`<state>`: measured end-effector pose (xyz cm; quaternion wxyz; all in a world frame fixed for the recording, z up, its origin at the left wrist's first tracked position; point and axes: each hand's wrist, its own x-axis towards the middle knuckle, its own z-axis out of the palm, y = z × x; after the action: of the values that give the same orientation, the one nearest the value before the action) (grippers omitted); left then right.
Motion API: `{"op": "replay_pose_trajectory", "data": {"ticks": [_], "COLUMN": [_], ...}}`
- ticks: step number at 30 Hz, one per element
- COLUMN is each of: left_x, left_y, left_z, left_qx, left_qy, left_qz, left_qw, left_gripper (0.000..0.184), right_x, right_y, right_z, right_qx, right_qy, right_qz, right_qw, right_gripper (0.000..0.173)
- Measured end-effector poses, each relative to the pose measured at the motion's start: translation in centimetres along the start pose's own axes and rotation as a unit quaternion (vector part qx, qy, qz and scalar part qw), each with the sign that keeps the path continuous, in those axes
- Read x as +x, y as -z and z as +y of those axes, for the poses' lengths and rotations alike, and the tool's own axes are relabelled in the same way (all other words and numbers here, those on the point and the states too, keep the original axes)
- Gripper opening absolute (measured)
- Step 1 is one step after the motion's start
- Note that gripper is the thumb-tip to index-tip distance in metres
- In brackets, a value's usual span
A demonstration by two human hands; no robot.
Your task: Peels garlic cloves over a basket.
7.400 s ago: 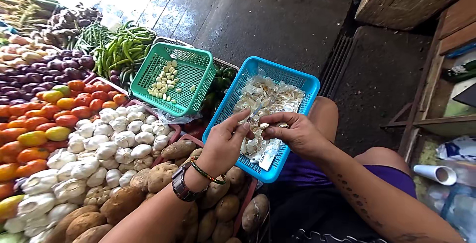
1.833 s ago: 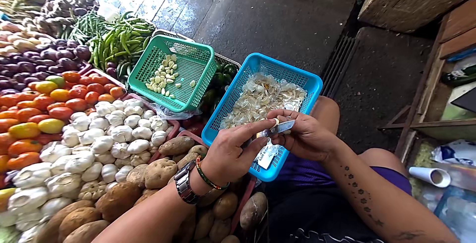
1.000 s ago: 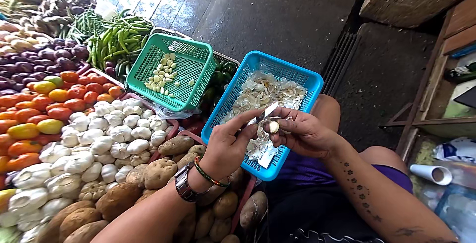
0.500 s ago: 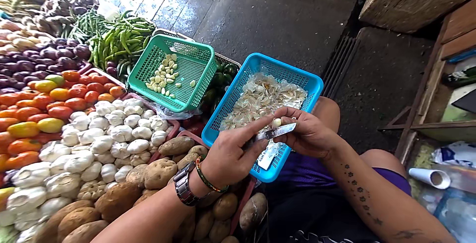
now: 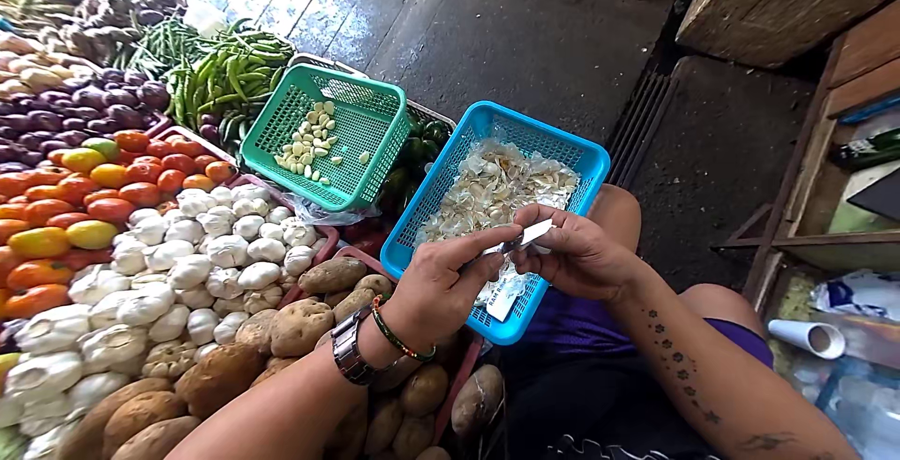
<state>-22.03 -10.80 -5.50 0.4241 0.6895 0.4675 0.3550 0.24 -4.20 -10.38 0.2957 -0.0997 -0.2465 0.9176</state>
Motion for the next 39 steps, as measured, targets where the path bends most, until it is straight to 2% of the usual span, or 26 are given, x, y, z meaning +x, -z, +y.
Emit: {"op": "replay_pose_trajectory", "data": {"ticks": [5,7,10,12,14,16,18,19,20,21,23,26,29,32,36,39], "left_x": [0.3,0.3,0.2,0.2,0.5,1.1,1.4,1.4,1.4,1.4,1.2,0.9,1.1,1.4,1.5,1.5], "left_y": [0.6,0.7,0.8,0.7,0.6,1.2,2.0,2.1,2.1,1.9,1.5,2.1,2.8,2.7,2.3,1.6], "left_z": [-0.1,0.0,0.1,0.2,0.2,0.4,0.5,0.5,0.6,0.8,1.2,1.5,1.6,1.6,0.8,0.1], "left_qx": [0.016,-0.023,-0.108,-0.114,-0.075,0.024,0.117,0.151,0.177,0.192,0.197,0.19,0.195,0.188,0.174,0.175], "left_qy": [0.057,0.072,0.081,0.106,0.164,0.243,0.313,0.325,0.326,0.322,0.303,0.289,0.312,0.325,0.314,0.304], "left_qz": [0.057,0.06,0.027,0.029,0.046,0.028,-0.03,-0.05,-0.068,-0.083,-0.088,-0.051,-0.028,-0.013,-0.006,-0.016], "left_qw": [0.997,0.995,0.991,0.987,0.983,0.969,0.942,0.932,0.926,0.923,0.928,0.937,0.93,0.927,0.933,0.936], "left_gripper": [0.033,0.036,0.046,0.047,0.044,0.041,0.04,0.039,0.038,0.037,0.036,0.04,0.058,0.065,0.053,0.045], "right_x": [0.2,0.1,0.1,0.1,-0.1,0.7,3.3,5.4,7.5,9.4,12.7,15.0,12.7,7.3,1.9,-0.2], "right_y": [-0.1,-0.4,-0.7,-0.7,-0.5,-0.5,-1.2,-2.0,-3.4,-5.0,-8.2,-11.1,-9.2,-4.2,1.1,2.6], "right_z": [-0.4,-0.6,-0.9,-1.1,-1.1,-1.5,-2.5,-3.4,-4.1,-4.9,-6.2,-7.1,-6.5,-5.5,-4.5,-4.1], "right_qx": [-0.081,-0.125,-0.171,-0.181,-0.18,-0.163,-0.143,-0.149,-0.171,-0.21,-0.31,-0.341,-0.272,-0.226,-0.171,-0.221], "right_qy": [-0.009,0.001,0.019,0.019,-0.001,-0.016,0.019,0.057,0.098,0.126,0.143,0.145,0.118,0.13,0.15,0.11], "right_qz": [-0.004,0.018,0.044,0.073,0.144,0.27,0.396,0.426,0.422,0.38,0.269,0.203,0.204,0.255,0.37,0.395], "right_qw": [0.997,0.992,0.984,0.981,0.973,0.949,0.907,0.891,0.885,0.892,0.901,0.906,0.933,0.931,0.901,0.885], "right_gripper": [0.04,0.047,0.047,0.044,0.032,0.02,0.017,0.015,0.016,0.022,0.036,0.036,0.029,0.029,0.028,0.031]}}
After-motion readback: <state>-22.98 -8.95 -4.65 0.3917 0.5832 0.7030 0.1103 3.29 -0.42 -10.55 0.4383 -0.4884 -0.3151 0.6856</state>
